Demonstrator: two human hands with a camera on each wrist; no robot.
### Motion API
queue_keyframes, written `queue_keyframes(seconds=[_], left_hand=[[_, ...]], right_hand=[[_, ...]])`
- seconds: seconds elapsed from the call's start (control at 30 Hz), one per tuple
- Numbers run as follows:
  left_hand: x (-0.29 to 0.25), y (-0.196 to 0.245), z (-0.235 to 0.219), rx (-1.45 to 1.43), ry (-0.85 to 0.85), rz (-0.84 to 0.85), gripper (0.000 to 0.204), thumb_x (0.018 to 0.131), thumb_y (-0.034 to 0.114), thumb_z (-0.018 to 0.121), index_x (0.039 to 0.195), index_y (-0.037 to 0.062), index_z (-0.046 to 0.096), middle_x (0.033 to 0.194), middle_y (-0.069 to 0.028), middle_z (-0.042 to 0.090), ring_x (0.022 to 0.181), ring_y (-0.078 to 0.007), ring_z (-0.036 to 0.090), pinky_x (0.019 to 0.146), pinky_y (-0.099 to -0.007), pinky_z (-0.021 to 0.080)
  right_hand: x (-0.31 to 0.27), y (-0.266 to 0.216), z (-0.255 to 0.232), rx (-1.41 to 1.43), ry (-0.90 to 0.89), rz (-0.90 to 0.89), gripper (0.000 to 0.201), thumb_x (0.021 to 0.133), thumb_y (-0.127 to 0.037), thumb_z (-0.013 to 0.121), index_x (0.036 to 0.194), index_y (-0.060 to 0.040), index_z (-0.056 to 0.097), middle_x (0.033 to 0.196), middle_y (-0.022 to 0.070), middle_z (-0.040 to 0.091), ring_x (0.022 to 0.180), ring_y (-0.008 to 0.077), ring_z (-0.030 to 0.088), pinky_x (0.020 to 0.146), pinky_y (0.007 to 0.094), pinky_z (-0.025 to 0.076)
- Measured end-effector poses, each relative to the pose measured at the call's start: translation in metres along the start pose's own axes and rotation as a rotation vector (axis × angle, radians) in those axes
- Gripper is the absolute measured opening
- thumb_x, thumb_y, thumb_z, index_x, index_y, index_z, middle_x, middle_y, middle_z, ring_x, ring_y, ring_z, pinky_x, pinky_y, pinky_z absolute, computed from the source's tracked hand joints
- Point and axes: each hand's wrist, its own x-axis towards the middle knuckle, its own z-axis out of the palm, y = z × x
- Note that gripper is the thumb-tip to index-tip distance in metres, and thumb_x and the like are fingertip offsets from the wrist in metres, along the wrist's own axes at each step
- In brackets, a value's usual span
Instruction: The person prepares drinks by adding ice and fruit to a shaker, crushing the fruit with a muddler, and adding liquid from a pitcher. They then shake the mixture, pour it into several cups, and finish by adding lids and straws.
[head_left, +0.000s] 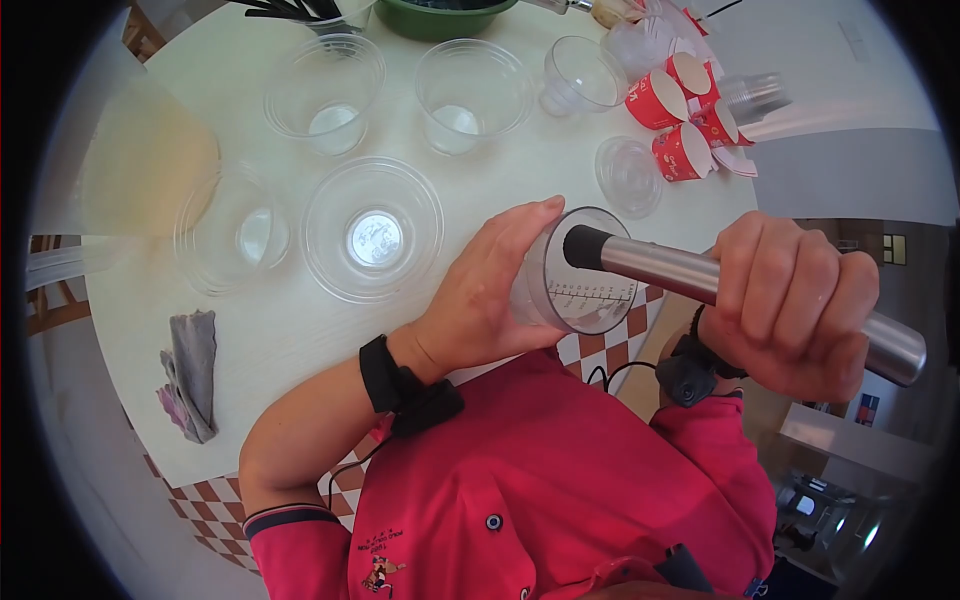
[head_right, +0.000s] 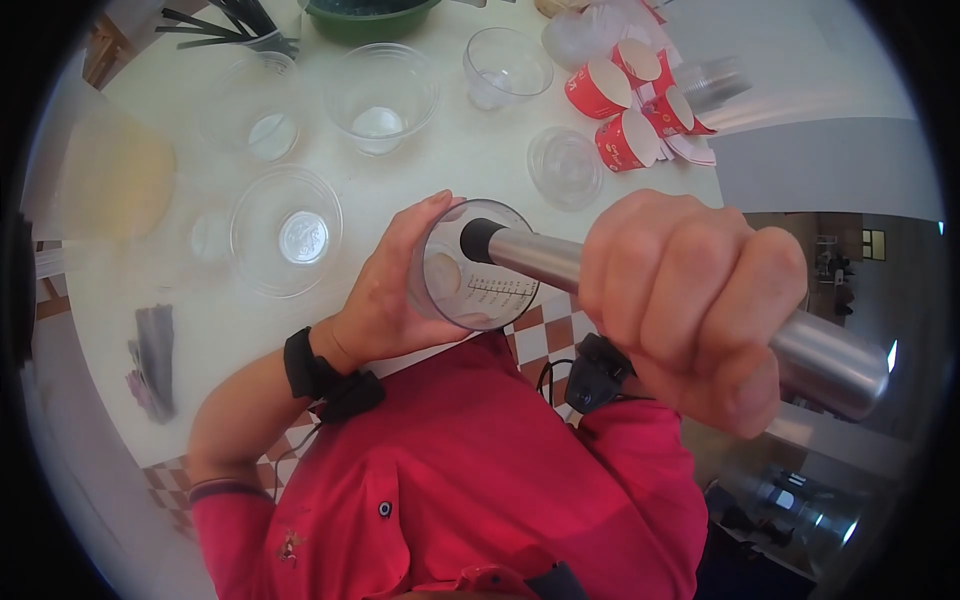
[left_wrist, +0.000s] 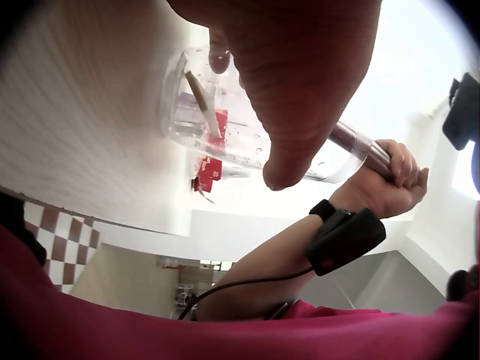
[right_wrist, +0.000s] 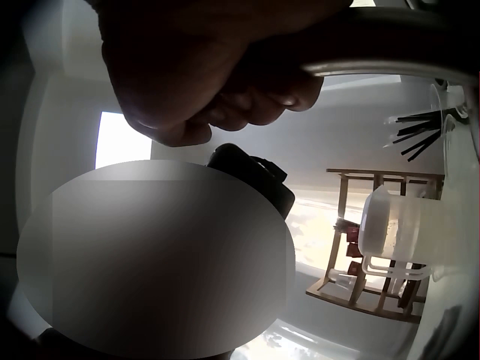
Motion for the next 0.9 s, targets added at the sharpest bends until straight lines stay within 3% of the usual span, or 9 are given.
queue_keyframes(seconds=[0.2, 0.37, 0.47, 0.57, 0.67, 0.77, 0.9], left_hand=[[-0.001, -0.001, 0.001, -0.011, -0.005, -0.005, 0.119, 0.057, 0.015, 0.096, 0.153, 0.0041, 0.027, 0.149, -0.0227, 0.044, 0.135, -0.0398, 0.048, 0.113, -0.0454, 0.039], [0.001, 0.002, 0.001, -0.042, 0.034, -0.020, 0.107, 0.058, 0.012, 0.091, 0.149, 0.0043, 0.035, 0.146, -0.0193, 0.048, 0.132, -0.0402, 0.048, 0.112, -0.0448, 0.041], [0.000, 0.003, 0.001, -0.043, 0.032, -0.026, 0.107, 0.059, 0.012, 0.091, 0.149, 0.0040, 0.035, 0.146, -0.0196, 0.048, 0.132, -0.0403, 0.048, 0.112, -0.0448, 0.041], [0.001, 0.002, 0.001, -0.035, 0.040, -0.009, 0.107, 0.059, 0.013, 0.091, 0.149, 0.0036, 0.035, 0.145, -0.0201, 0.048, 0.132, -0.0403, 0.049, 0.112, -0.0446, 0.041], [0.001, 0.002, 0.001, -0.038, 0.048, -0.007, 0.106, 0.060, 0.013, 0.091, 0.149, 0.0037, 0.035, 0.145, -0.0198, 0.049, 0.131, -0.0402, 0.049, 0.111, -0.0445, 0.042], [0.002, 0.004, 0.000, -0.069, 0.040, -0.051, 0.106, 0.061, 0.014, 0.092, 0.150, 0.0042, 0.035, 0.145, -0.0196, 0.049, 0.131, -0.0400, 0.049, 0.111, -0.0443, 0.042], [0.000, 0.001, 0.002, -0.087, 0.047, -0.030, 0.105, 0.062, 0.014, 0.092, 0.150, 0.0046, 0.035, 0.144, -0.0192, 0.049, 0.131, -0.0397, 0.050, 0.109, -0.0436, 0.043]], right_hand=[[-0.028, 0.024, 0.006, -0.095, 0.093, 0.142, 0.018, 0.087, -0.009, 0.067, 0.076, -0.0098, 0.053, 0.062, 0.0002, 0.053, 0.045, 0.0128, 0.045, 0.044, 0.0265, 0.039], [-0.016, -0.004, 0.017, -0.004, -0.127, 0.009, 0.026, 0.091, -0.017, 0.066, 0.071, -0.0128, 0.049, 0.058, -0.0039, 0.052, 0.040, 0.0093, 0.045, 0.040, 0.0245, 0.040], [-0.024, 0.015, 0.020, -0.142, 0.021, 0.110, 0.027, 0.091, -0.019, 0.066, 0.071, -0.0133, 0.049, 0.058, -0.0040, 0.053, 0.041, 0.0066, 0.046, 0.041, 0.0215, 0.042], [-0.031, 0.017, 0.018, -0.054, 0.028, 0.090, 0.022, 0.085, -0.010, 0.072, 0.075, -0.0082, 0.052, 0.061, 0.0010, 0.056, 0.043, 0.0136, 0.048, 0.042, 0.0282, 0.041], [-0.022, 0.009, 0.017, -0.068, -0.037, -0.057, 0.020, 0.085, -0.008, 0.070, 0.075, -0.0076, 0.053, 0.061, 0.0011, 0.056, 0.046, 0.0134, 0.049, 0.044, 0.0282, 0.042], [-0.024, 0.027, 0.018, -0.190, 0.075, 0.078, 0.020, 0.084, -0.005, 0.069, 0.074, -0.0073, 0.052, 0.061, 0.0015, 0.057, 0.047, 0.0137, 0.051, 0.043, 0.0270, 0.041], [-0.018, 0.042, 0.017, -0.232, -0.008, 0.045, 0.023, 0.089, -0.014, 0.067, 0.073, -0.0101, 0.050, 0.060, -0.0011, 0.054, 0.043, 0.0116, 0.046, 0.041, 0.0256, 0.038]])
